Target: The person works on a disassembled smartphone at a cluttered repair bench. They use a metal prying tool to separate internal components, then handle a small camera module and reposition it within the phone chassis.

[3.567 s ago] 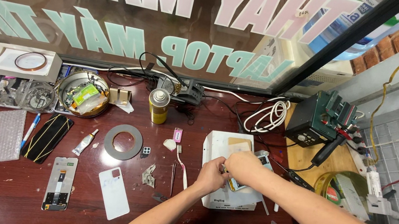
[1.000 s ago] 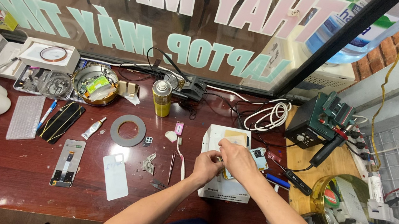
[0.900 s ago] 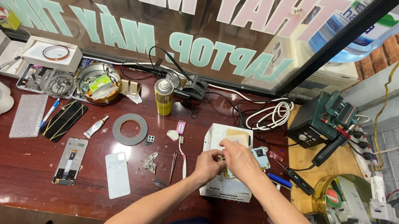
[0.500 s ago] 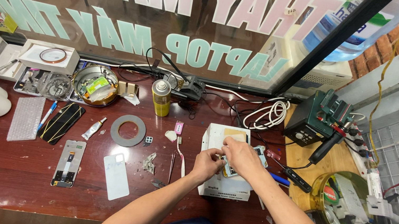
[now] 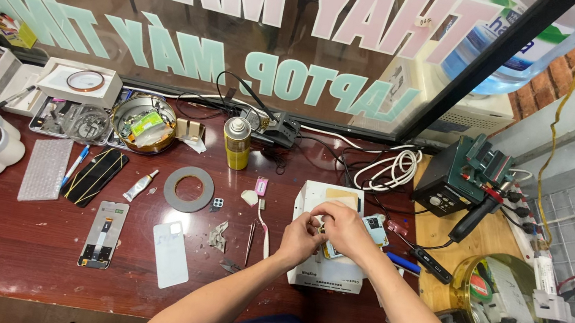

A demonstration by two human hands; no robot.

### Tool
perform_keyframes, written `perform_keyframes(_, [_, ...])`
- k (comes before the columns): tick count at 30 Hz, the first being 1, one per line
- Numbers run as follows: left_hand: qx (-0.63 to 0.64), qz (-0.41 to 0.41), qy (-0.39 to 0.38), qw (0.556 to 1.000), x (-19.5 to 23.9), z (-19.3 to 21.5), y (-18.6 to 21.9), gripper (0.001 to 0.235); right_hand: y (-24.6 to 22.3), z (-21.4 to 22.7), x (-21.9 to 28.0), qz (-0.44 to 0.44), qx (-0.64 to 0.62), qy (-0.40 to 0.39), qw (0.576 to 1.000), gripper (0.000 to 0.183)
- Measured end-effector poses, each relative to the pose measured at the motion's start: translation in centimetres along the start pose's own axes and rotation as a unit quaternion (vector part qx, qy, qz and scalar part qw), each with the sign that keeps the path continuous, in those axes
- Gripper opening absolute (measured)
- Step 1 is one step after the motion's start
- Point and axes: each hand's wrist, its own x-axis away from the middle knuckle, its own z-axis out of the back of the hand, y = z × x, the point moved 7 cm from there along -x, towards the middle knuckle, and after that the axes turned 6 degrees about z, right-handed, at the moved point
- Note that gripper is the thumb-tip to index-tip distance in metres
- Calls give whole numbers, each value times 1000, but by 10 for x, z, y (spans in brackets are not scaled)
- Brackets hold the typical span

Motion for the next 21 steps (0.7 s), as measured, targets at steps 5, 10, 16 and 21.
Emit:
perform_keyframes(5, [-11,-1,-4,1000,3,1,5,23,7,-4,-2,17,16,1,1000,30])
perform_keyframes(10, [-24,11,2,1000,0,2,3,25,6,-7,-2,26,5,-18,999,31])
perform_keyframes(16, [-30,4,11,999,-2,1,-3,28,16,-9,-2,-22,-66,-26,997,30])
perform_keyframes(21, [-49,-6,24,998,-2,3,-6,30,31,-5,-3,-83,-75,-4,994,28])
